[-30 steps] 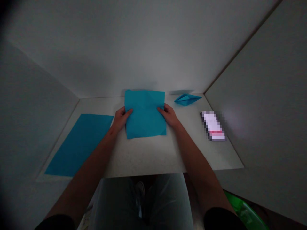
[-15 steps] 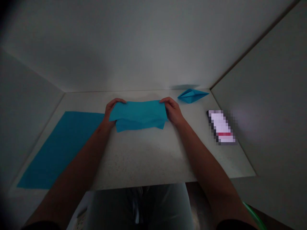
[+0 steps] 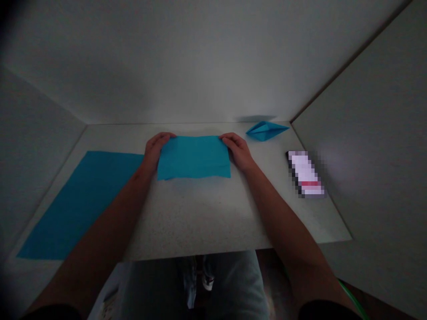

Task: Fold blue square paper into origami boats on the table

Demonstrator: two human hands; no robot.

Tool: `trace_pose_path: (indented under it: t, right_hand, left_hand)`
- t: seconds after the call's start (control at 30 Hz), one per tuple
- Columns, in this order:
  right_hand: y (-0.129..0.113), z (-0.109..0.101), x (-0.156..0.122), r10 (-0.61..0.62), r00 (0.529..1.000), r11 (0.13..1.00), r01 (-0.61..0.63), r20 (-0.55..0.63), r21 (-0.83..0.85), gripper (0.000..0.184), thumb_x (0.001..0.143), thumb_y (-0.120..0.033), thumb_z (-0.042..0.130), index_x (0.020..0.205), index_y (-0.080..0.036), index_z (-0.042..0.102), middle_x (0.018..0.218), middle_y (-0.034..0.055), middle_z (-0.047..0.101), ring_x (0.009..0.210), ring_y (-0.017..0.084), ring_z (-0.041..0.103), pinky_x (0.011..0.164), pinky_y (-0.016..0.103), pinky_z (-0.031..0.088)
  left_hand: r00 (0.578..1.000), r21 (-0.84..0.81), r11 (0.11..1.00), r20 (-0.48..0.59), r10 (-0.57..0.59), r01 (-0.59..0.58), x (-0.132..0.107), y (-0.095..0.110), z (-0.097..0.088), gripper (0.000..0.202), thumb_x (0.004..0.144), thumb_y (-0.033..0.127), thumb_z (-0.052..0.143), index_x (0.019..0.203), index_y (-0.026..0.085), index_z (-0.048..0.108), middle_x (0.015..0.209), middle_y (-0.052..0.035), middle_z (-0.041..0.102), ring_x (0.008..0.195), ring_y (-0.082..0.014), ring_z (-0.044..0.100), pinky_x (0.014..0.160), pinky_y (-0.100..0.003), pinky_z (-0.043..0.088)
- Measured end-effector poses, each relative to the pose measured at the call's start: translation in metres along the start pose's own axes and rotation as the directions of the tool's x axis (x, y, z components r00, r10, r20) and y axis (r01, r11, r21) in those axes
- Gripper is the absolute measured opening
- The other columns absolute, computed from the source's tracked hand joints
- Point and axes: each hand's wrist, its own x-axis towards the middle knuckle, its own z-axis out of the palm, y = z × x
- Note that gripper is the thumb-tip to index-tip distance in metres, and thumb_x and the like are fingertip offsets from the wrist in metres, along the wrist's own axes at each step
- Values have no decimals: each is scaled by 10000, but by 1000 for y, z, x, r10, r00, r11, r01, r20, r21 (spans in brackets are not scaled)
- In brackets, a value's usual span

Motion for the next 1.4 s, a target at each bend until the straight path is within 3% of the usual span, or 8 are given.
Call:
trace_pose_path:
  t: [0.2,0.4,0.6,0.87,1.17,1.3,1.4]
  right_hand:
    - [1,-1,0,-12,1000,1000,12,5,-10,380,888,-637,801,1059,-301,758,802,-2,620,709,195,534,653,339,454]
    - [-1,-1,-1,-9,1000,1000,9,8,13,365,884,-608,826,1059,-295,763,799,-10,621,676,176,515,626,324,447]
    - [0,-1,-1,-7,1000,1000,7,-6,17,349,890,-582,835,1076,-294,772,816,-8,633,698,178,535,651,330,468]
    - [4,-2,2,-52,998,998,52,-22,-18,461,792,-671,913,1034,-308,764,891,-1,676,722,179,549,643,322,479]
    - [2,-3,3,-77,997,995,76,0,-66,479,803,-702,895,1027,-311,730,913,12,660,785,204,590,692,352,515]
    - [3,-4,2,-84,996,995,84,5,-59,505,830,-677,894,1163,-341,717,923,4,675,780,209,628,693,364,553]
    - [2,-4,0,-51,997,998,52,50,-34,628,808,-656,931,1310,-372,682,1007,9,746,851,239,700,754,406,619]
  left_hand:
    - [999,61,998,40,32,-35,-1,2,1,354,871,594,775,953,250,782,932,-56,747,869,-238,668,722,-327,538]
    - [999,95,995,12,32,-33,-1,1,2,280,836,498,796,964,249,792,915,-35,756,769,-188,613,651,-286,485]
    - [998,130,990,39,49,-54,-1,1,1,302,847,501,810,999,241,778,945,-44,766,786,-188,628,663,-284,496]
    - [996,107,991,46,77,-81,0,-5,3,279,834,445,858,1012,241,794,839,-13,725,652,-131,566,553,-221,434]
    - [991,125,985,68,111,-119,2,-9,3,254,885,417,834,1062,245,776,899,-26,742,699,-141,622,573,-222,472]
    - [990,127,984,82,118,-128,3,-13,2,316,896,439,833,1144,257,764,942,-29,751,729,-149,653,605,-237,515]
    - [987,144,977,64,147,-155,5,-17,0,406,909,468,841,1248,272,734,975,-34,751,776,-168,688,638,-259,554]
